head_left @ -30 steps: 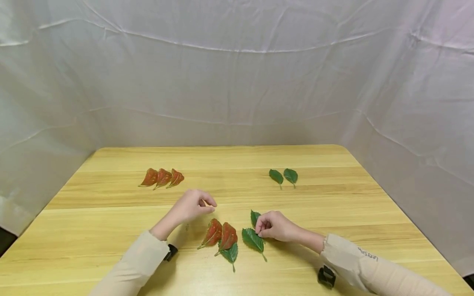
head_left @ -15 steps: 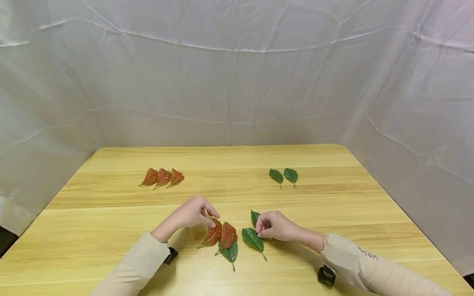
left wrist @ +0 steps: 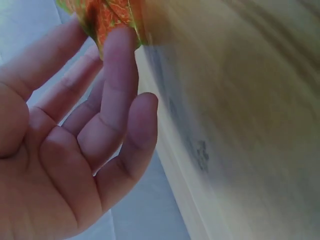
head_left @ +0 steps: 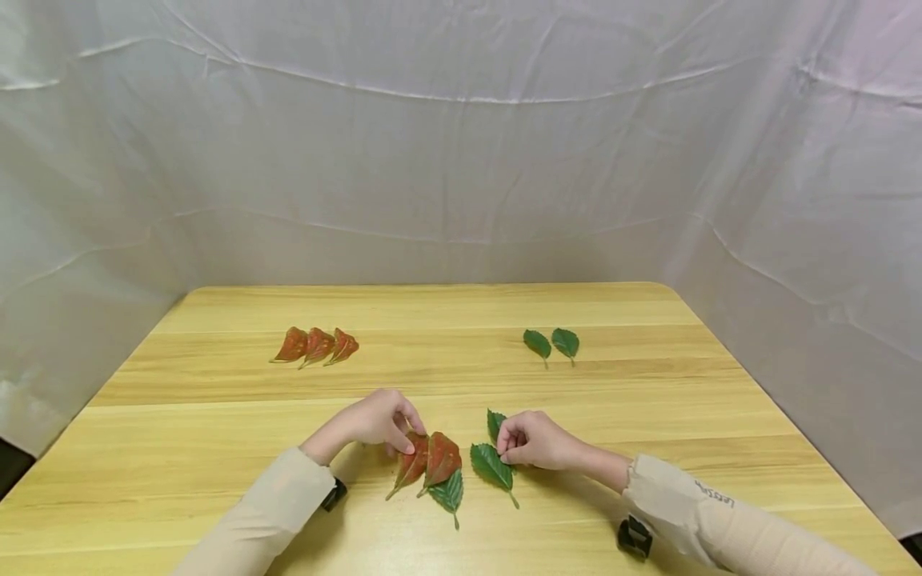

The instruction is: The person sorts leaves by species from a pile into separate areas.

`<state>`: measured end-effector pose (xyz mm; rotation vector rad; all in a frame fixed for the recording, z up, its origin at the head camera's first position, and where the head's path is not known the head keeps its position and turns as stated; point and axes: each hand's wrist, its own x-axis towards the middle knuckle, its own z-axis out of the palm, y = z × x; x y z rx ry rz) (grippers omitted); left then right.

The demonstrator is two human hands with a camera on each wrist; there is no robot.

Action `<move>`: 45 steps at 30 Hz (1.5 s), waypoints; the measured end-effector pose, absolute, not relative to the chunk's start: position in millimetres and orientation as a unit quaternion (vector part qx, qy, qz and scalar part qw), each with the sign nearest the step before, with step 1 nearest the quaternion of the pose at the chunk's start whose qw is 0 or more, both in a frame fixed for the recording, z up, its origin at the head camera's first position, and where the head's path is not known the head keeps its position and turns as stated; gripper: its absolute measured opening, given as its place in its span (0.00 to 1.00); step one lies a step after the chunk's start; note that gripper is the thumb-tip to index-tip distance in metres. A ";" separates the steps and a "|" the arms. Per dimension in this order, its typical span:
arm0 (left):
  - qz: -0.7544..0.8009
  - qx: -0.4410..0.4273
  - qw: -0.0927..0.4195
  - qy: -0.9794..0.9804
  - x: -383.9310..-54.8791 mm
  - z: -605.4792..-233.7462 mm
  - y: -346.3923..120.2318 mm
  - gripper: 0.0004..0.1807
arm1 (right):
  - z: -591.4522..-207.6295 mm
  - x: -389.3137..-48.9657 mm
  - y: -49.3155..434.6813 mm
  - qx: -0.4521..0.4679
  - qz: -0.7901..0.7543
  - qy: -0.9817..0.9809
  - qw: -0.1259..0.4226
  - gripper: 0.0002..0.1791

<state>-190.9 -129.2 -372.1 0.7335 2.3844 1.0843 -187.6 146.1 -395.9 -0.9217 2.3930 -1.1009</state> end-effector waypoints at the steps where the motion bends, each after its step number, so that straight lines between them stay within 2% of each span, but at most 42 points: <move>1: 0.387 0.267 0.208 0.858 -192.2 -373.4 -129.2 0.09 | -396.4 -187.8 145.9 -0.326 -0.388 0.845 0.175 0.07; 22: 0.338 0.264 0.205 0.880 -199.6 -376.2 -129.3 0.09 | -389.9 -188.6 146.3 -0.312 -0.416 0.831 0.196 0.04; 29: 0.333 0.267 0.201 0.882 -200.8 -376.8 -128.9 0.09 | -388.5 -197.6 146.3 -0.291 -0.422 0.844 0.159 0.03; 35: 0.333 0.264 0.200 0.883 -200.8 -375.9 -129.0 0.09 | -385.9 -206.2 146.1 -0.279 -0.404 0.862 0.127 0.07; 45: 0.332 0.262 0.203 0.883 -201.8 -376.0 -129.5 0.09 | -385.3 -211.5 147.7 -0.278 -0.378 0.873 0.135 0.14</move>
